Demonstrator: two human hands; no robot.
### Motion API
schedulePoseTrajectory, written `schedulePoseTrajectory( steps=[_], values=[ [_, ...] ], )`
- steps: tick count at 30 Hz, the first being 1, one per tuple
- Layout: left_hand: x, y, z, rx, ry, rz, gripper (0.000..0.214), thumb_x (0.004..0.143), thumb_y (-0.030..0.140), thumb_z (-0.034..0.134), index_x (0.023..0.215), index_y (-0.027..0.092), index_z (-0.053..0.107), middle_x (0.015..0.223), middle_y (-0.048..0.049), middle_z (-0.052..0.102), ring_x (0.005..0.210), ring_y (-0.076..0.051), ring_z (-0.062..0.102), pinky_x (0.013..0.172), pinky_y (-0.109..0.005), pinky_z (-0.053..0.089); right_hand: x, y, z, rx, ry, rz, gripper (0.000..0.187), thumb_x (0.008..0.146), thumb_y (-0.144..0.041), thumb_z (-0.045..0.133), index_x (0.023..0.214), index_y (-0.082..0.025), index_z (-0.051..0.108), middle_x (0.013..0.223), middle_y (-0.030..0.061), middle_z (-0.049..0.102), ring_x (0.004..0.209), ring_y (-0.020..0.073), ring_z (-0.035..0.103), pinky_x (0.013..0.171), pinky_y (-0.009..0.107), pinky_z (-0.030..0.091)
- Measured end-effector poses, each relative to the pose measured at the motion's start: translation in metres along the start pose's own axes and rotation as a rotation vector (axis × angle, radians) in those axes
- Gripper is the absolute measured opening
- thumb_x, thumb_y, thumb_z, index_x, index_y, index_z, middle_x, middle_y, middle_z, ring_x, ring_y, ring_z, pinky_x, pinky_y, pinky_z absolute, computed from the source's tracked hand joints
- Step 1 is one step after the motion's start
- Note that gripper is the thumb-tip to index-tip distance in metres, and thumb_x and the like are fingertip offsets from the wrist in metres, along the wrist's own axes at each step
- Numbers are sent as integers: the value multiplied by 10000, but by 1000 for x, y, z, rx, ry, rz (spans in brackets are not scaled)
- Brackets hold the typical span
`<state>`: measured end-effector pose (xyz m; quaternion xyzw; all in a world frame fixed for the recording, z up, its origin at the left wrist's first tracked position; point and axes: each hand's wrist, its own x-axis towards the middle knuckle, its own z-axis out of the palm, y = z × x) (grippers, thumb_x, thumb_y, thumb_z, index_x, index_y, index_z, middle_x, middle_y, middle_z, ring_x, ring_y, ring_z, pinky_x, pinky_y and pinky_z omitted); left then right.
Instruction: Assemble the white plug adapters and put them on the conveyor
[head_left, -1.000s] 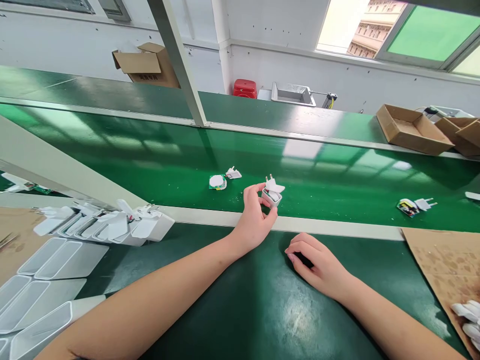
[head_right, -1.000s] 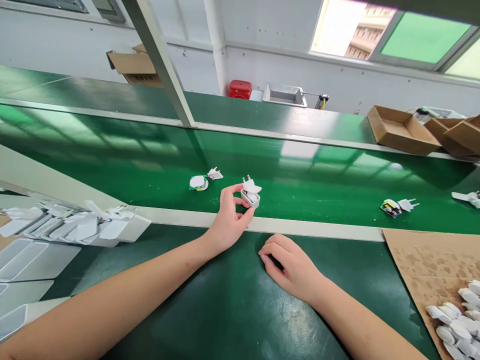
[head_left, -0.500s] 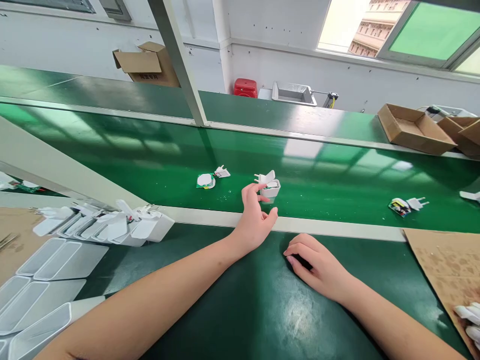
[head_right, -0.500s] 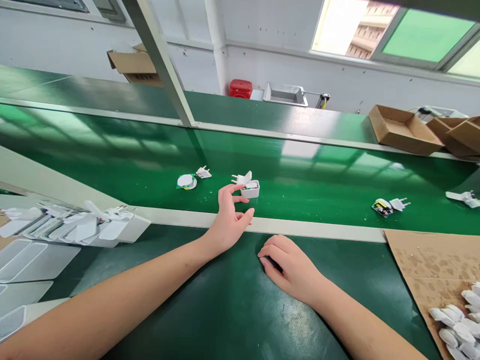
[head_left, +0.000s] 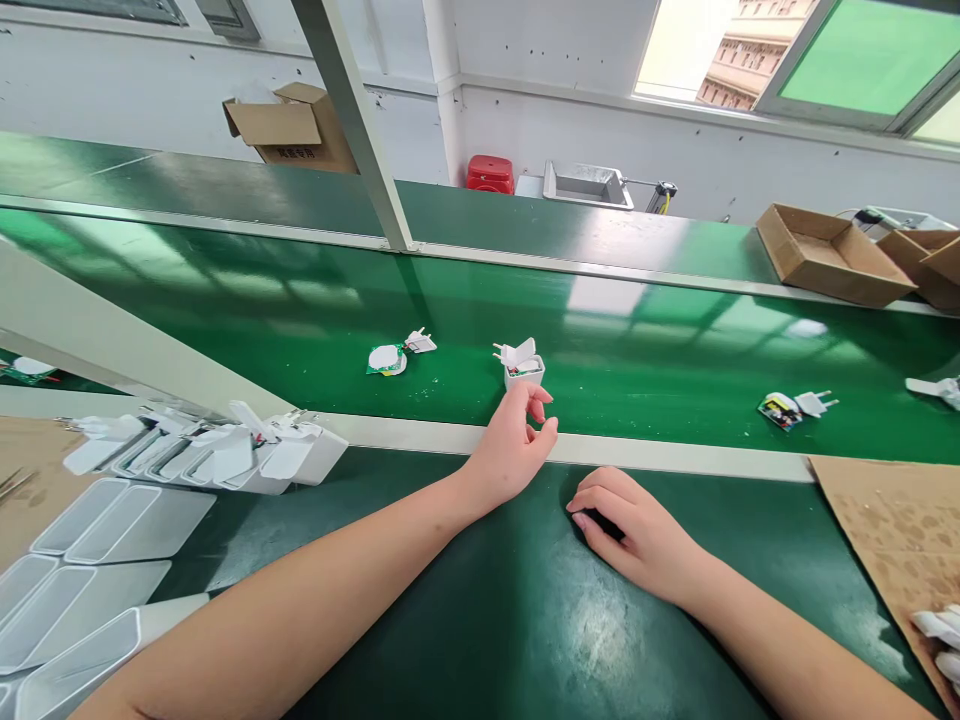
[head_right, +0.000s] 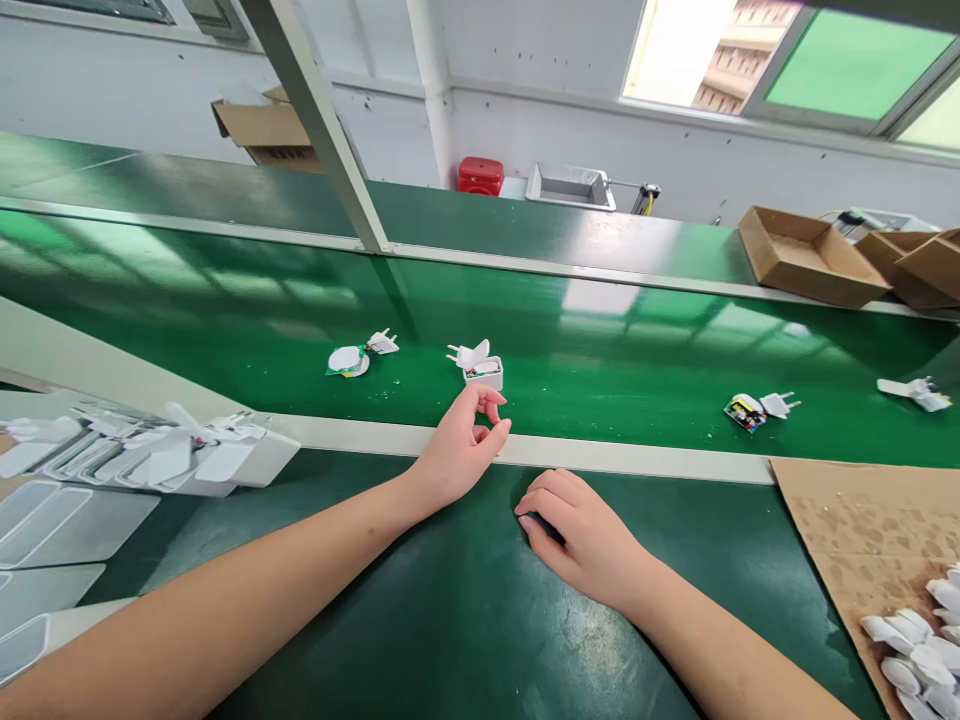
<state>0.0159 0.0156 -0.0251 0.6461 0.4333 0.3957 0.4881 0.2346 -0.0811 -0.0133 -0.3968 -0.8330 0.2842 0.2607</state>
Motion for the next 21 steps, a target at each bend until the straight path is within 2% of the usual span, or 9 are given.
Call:
schedulePoseTrajectory(
  steps=[4,7,21],
  values=[
    [1,2,-1,30,-82,35,69,1007,255,608,1055,212,583,892,27,565,694,-105,509,632,-255,461,0,0,0,11,-6,5,166,1081,-150,565,1178,-258,644,1116,79,692,1048,236,647,923,424,581],
    [2,3,-2,38,-128,52,43,1010,255,598,1008,212,591,832,32,574,714,-121,525,643,-258,451,-1,1,0,8,-9,6,163,1080,-149,569,1176,-257,645,1115,73,691,1049,230,642,926,421,579],
    [0,9,-4,109,-233,45,51,1003,257,584,966,222,584,683,80,462,633,-115,435,627,-258,401,0,0,0,-13,3,-3,165,1079,-158,568,1174,-261,654,1102,79,703,1042,239,662,918,421,597]
  ],
)
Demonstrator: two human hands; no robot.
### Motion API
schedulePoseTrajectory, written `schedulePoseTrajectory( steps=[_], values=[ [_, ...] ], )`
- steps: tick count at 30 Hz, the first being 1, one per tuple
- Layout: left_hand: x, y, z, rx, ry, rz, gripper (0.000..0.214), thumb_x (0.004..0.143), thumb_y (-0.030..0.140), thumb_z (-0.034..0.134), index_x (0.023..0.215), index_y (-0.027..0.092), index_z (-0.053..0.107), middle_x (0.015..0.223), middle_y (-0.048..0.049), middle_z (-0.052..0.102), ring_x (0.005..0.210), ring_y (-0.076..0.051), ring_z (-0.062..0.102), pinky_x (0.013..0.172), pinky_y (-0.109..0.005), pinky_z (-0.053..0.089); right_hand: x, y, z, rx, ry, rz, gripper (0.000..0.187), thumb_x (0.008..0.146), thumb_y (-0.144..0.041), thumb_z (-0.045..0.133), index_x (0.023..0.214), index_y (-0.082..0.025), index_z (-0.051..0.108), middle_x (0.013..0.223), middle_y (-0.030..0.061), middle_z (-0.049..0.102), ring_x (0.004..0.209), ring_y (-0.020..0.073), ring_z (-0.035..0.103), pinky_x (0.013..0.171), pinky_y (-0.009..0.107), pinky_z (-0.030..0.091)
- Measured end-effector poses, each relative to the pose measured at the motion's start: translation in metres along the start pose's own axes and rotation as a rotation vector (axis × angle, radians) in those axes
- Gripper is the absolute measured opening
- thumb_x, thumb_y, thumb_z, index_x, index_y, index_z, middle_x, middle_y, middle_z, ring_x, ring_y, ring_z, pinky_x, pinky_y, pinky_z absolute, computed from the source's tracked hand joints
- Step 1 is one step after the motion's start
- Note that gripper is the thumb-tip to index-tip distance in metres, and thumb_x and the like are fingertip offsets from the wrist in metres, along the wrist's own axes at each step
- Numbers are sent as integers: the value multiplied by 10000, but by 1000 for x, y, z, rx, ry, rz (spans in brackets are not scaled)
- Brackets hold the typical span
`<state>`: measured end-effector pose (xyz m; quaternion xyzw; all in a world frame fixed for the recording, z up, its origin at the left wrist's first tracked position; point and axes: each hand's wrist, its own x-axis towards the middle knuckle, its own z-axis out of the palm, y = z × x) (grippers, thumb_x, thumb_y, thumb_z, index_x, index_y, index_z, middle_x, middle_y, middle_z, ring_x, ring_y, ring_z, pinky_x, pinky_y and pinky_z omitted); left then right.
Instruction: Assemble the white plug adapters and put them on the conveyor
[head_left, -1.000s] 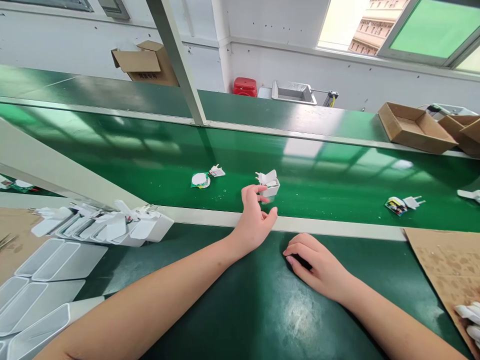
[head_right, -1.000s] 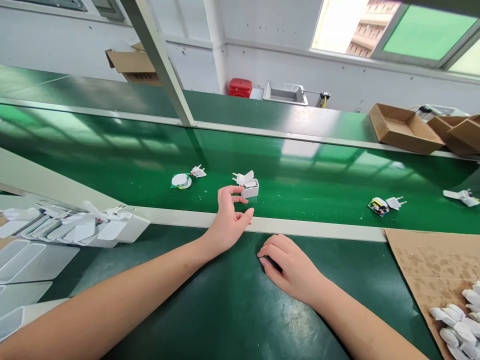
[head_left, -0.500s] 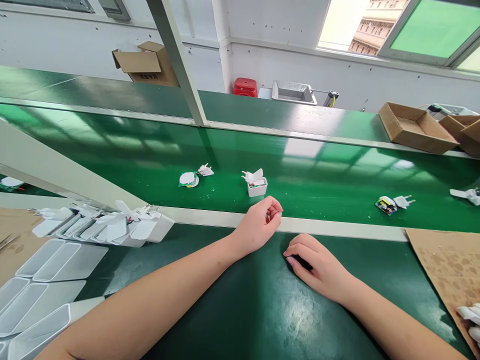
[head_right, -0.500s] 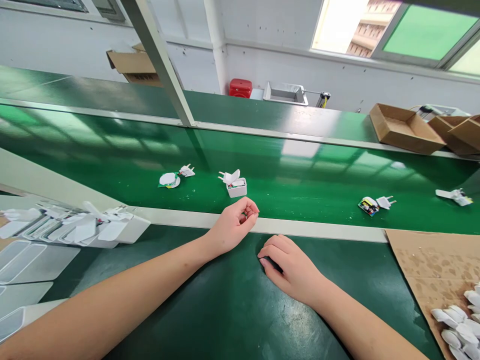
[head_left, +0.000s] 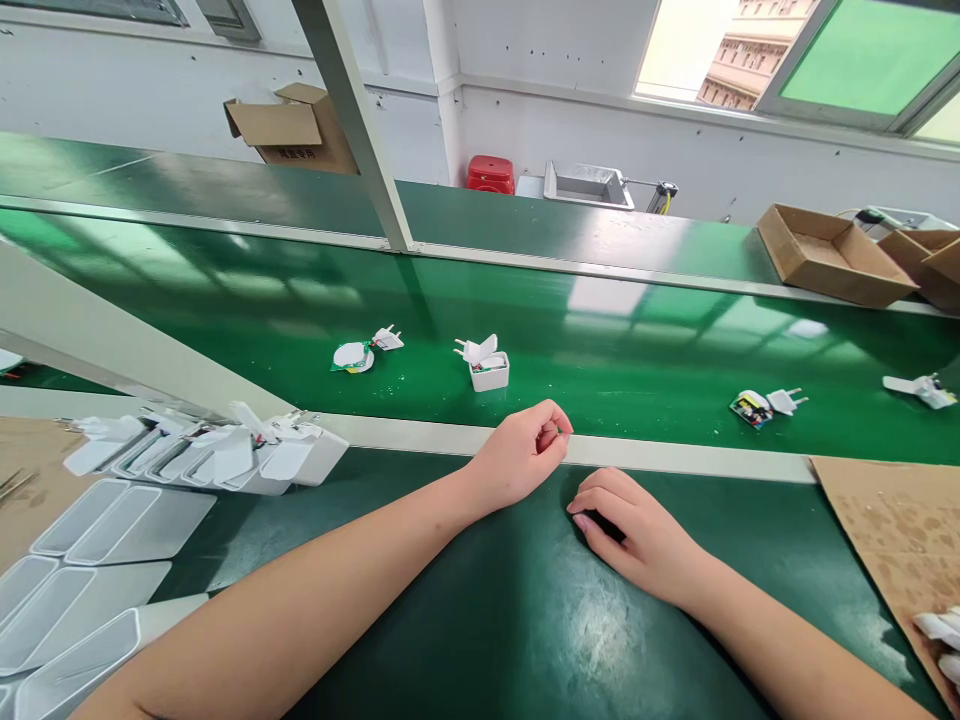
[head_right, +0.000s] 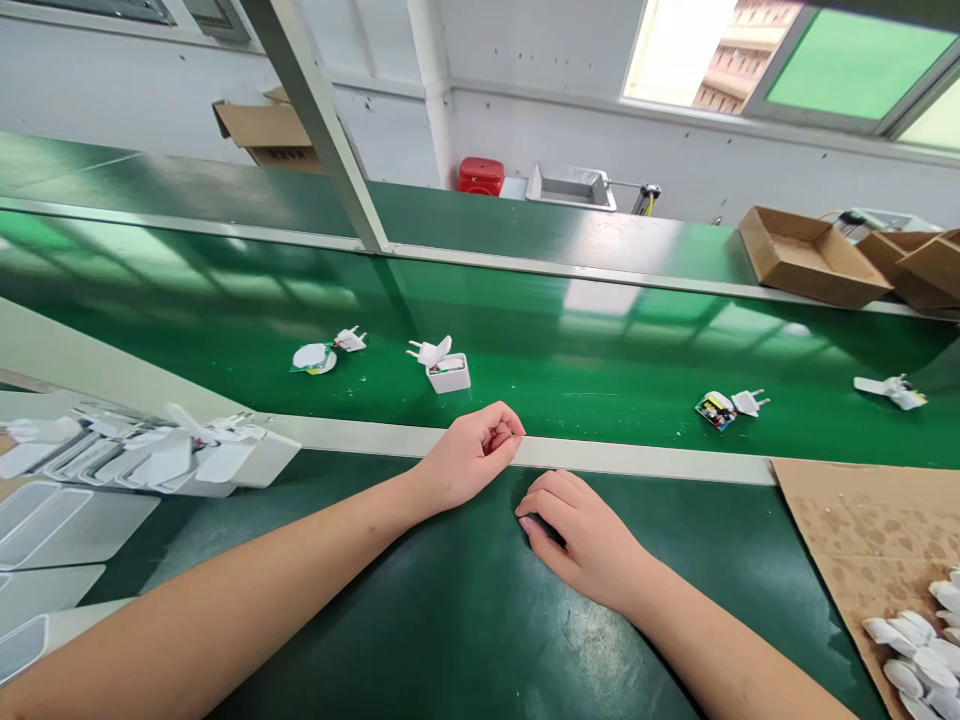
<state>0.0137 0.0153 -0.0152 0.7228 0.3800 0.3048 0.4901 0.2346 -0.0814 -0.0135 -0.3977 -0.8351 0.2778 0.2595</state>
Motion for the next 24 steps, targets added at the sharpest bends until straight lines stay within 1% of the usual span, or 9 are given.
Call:
schedulePoseTrajectory(
  steps=[6,16,24],
  values=[
    [0,2,0,18,-17,1,64,999,266,582,956,218,583,679,76,464,630,-118,437,622,-261,403,1,-1,-1,-11,9,-6,157,1072,-156,576,1163,-255,656,1092,72,702,1036,230,669,917,401,597],
    [-2,4,1,76,-40,24,69,1004,280,587,967,228,611,694,65,469,625,-127,447,610,-263,396,1,-1,-1,-10,3,-2,163,1075,-158,568,1165,-264,653,1091,83,705,1023,244,667,905,426,601],
    [-4,4,2,179,-61,90,40,993,223,579,960,226,602,715,58,486,693,-139,505,657,-270,411,-1,-1,0,0,-13,18,165,1081,-166,564,1185,-264,645,1118,81,703,1048,242,659,919,427,595]
  ],
)
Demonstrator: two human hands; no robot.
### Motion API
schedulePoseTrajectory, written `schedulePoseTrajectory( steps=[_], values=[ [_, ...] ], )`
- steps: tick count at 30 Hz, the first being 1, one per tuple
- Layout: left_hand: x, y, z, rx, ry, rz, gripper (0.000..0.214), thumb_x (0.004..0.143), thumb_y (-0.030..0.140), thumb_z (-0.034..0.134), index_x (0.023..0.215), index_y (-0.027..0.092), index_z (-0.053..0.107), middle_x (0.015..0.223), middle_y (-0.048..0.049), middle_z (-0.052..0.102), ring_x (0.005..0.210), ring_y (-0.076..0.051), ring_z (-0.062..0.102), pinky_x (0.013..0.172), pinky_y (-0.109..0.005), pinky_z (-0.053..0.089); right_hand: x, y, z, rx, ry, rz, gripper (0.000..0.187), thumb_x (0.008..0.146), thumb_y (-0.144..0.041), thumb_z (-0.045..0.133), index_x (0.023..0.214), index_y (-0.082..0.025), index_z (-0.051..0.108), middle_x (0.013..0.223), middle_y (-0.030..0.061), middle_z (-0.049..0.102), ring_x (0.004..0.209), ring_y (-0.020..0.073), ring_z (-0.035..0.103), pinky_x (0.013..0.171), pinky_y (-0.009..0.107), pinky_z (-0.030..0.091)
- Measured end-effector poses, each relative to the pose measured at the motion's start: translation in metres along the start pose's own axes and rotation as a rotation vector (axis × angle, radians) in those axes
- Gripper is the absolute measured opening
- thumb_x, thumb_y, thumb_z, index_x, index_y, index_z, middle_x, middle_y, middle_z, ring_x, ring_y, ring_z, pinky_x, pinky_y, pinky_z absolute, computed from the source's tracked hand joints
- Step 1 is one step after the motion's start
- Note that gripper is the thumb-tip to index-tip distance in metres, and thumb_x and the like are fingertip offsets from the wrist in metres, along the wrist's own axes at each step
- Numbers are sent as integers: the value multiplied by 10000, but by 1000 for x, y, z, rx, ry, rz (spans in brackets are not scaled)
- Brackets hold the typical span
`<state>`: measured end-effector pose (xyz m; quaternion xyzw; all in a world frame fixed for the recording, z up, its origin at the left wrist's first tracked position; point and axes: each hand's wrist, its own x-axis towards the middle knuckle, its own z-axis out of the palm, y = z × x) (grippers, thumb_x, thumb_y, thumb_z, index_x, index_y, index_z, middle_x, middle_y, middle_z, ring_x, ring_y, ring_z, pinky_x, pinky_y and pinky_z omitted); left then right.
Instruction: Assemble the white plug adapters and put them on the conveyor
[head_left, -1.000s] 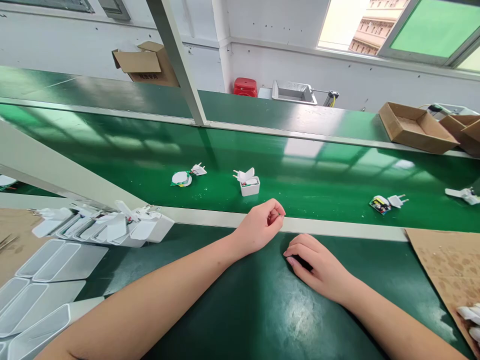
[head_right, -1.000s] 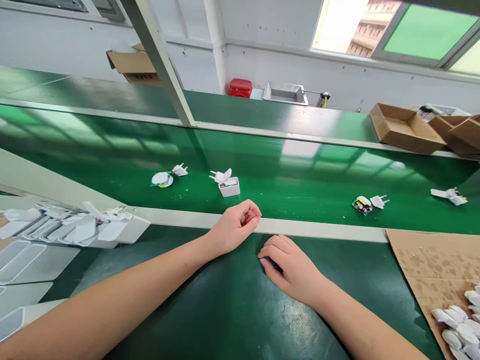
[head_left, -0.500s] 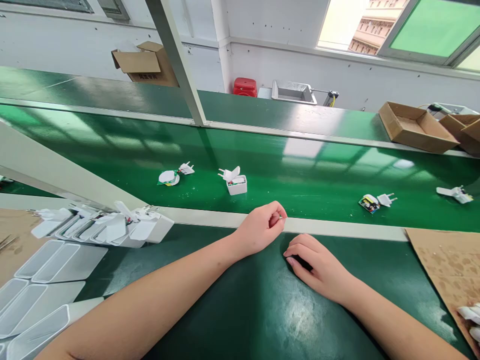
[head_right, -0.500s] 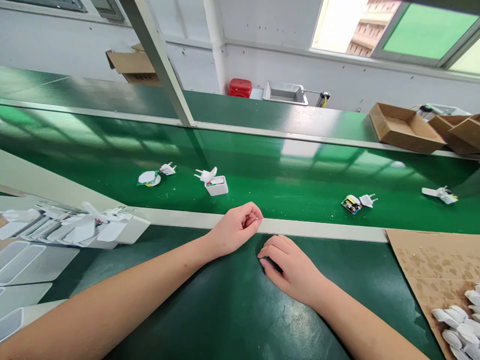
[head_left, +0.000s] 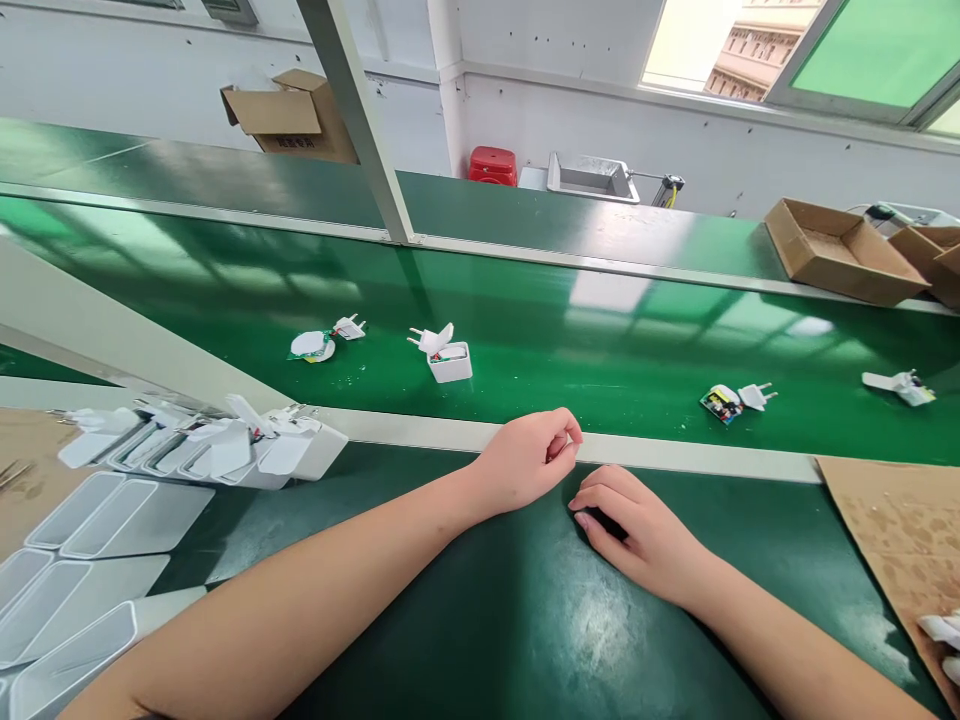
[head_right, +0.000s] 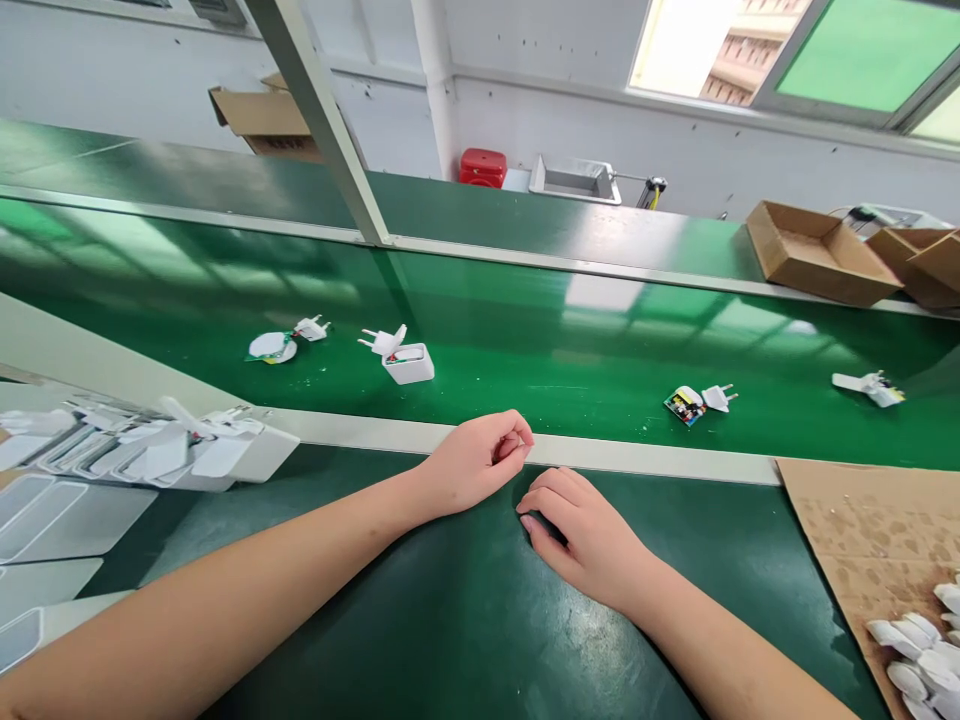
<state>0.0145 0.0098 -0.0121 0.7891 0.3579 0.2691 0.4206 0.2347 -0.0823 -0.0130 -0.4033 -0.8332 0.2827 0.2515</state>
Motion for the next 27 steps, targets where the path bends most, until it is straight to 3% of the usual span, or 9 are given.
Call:
schedulePoseTrajectory(
  steps=[16,27],
  values=[
    [0,0,7,314,-83,167,75,986,178,585,963,224,640,913,-17,733,849,-201,638,708,-329,432,0,1,0,-17,7,6,189,1064,-168,587,1202,-270,665,1133,92,721,1067,260,684,925,432,619],
    [-1,1,8,355,-95,202,85,1006,184,574,958,222,634,958,-21,749,887,-208,634,736,-346,446,1,0,-1,-25,13,7,207,1058,-159,589,1209,-276,671,1123,89,725,1053,263,695,906,434,622]
  ],
)
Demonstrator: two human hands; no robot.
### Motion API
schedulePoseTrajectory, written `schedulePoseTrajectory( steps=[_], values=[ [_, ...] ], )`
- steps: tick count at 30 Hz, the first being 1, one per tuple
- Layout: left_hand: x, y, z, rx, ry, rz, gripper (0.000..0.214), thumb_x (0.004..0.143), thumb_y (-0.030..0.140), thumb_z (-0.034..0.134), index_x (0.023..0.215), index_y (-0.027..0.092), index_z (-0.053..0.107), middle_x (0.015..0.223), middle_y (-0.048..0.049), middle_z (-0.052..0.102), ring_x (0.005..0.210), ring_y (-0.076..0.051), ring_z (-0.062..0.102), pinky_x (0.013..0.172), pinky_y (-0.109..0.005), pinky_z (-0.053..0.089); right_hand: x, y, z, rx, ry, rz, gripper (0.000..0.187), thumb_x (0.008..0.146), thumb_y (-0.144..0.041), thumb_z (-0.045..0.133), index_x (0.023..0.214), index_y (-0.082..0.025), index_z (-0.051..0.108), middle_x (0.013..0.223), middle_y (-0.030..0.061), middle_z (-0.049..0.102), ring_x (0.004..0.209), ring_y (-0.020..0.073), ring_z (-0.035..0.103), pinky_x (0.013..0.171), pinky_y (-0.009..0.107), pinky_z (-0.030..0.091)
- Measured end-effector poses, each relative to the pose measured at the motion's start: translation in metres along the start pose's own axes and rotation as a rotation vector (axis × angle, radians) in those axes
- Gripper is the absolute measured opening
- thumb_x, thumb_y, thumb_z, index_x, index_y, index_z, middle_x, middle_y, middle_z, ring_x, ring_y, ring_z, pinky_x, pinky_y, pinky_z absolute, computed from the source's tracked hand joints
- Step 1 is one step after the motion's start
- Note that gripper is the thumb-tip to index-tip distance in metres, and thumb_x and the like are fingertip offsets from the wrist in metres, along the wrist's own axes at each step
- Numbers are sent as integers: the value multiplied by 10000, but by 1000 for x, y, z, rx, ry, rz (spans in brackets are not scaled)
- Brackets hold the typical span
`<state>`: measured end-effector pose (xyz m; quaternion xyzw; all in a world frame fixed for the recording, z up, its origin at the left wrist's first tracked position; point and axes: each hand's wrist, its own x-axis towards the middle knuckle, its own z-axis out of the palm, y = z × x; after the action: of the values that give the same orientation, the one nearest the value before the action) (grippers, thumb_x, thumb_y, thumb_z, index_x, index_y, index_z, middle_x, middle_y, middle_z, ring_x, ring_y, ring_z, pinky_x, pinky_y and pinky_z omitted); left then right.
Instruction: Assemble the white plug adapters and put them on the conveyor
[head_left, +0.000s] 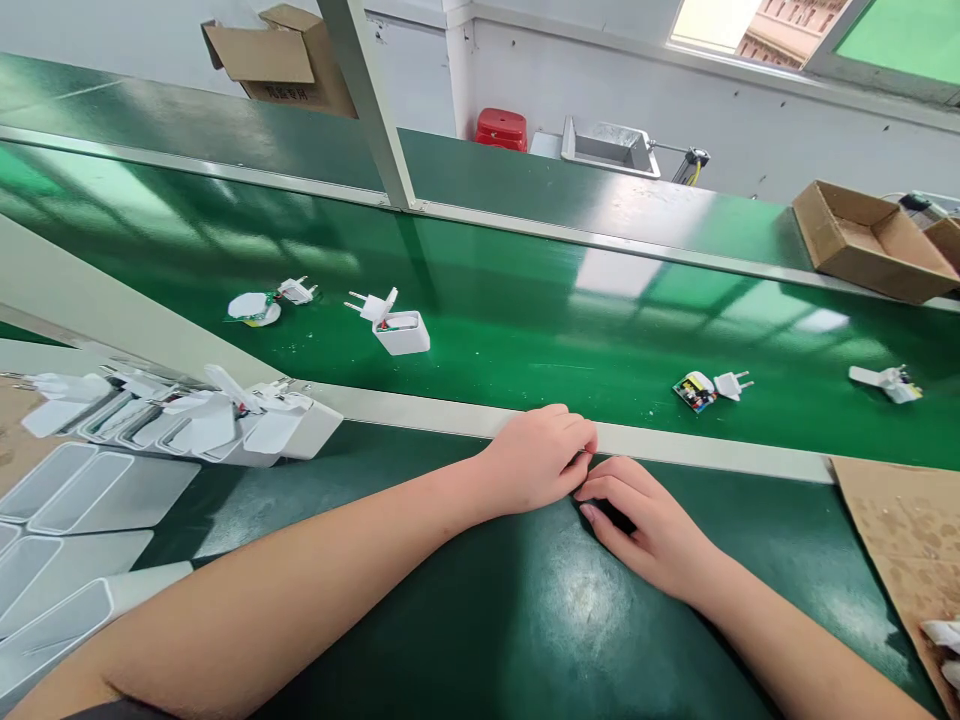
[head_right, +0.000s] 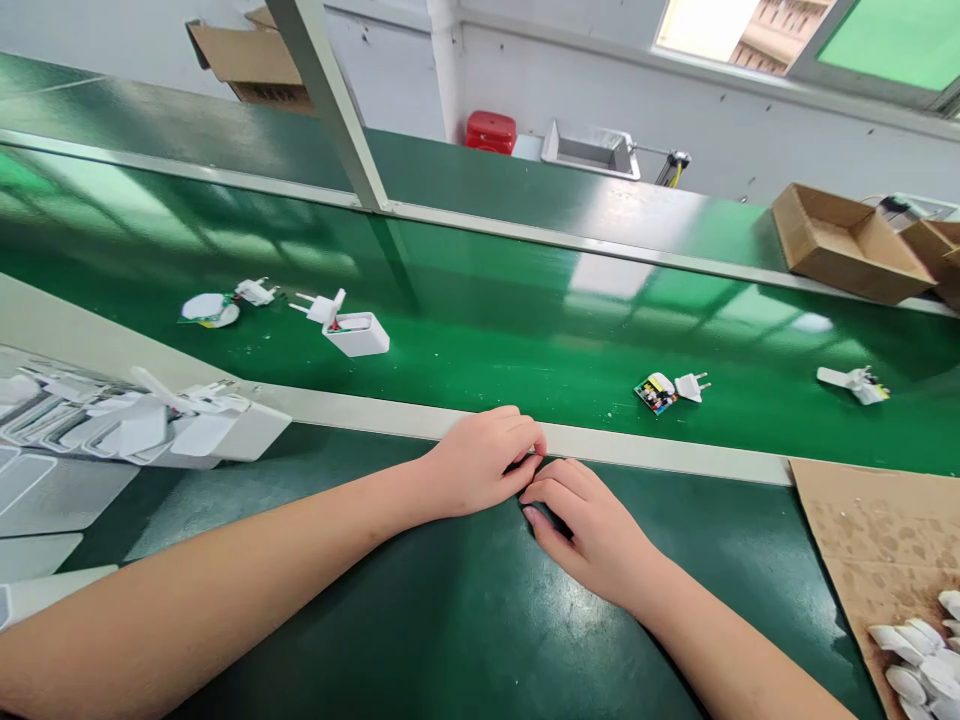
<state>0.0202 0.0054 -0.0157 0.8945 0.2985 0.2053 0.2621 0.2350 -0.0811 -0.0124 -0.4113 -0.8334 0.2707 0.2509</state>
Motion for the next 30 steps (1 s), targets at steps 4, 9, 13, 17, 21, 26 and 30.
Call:
schedulePoseTrajectory(
  steps=[4,9,13,17,21,26,30],
  values=[
    [-1,0,0,-8,10,1,94,1005,178,576,959,225,643,953,-22,744,879,-207,627,723,-355,444,0,0,0,1,4,-4,212,1058,-159,589,1213,-279,670,1122,91,723,1056,265,697,905,434,625],
    [-1,-1,1,17,7,9,92,1006,181,577,954,226,638,957,-24,741,879,-210,624,722,-358,443,0,0,0,16,-2,0,215,1061,-152,591,1220,-276,665,1141,92,719,1077,263,682,924,441,616],
    [0,-2,2,36,4,15,83,1010,191,573,959,224,628,966,-27,743,897,-214,629,731,-348,443,-1,0,0,24,-4,3,221,1061,-146,590,1225,-274,663,1143,89,716,1077,262,676,929,443,608],
    [-1,-1,3,40,5,23,75,1011,188,570,979,221,629,978,-29,748,900,-217,630,742,-350,447,-1,0,0,29,-7,9,220,1060,-145,588,1222,-275,663,1143,87,715,1078,261,677,930,442,608],
    [-1,-1,3,50,8,20,70,1007,187,571,995,218,633,982,-27,749,904,-218,630,742,-356,448,-1,1,0,29,-7,10,211,1061,-150,599,1218,-274,665,1147,85,715,1080,257,675,939,440,605],
    [-1,-2,3,53,6,22,64,1003,186,581,984,216,634,979,-31,748,900,-218,629,737,-352,447,0,-1,0,17,0,4,220,1058,-141,595,1218,-272,670,1139,87,722,1078,258,684,932,429,611],
    [0,-1,1,62,-10,18,74,1019,195,571,982,216,631,976,-22,744,907,-211,628,742,-345,458,1,-1,-1,9,4,-6,218,1056,-139,598,1217,-266,671,1130,87,725,1066,256,686,922,428,614]
  ],
)
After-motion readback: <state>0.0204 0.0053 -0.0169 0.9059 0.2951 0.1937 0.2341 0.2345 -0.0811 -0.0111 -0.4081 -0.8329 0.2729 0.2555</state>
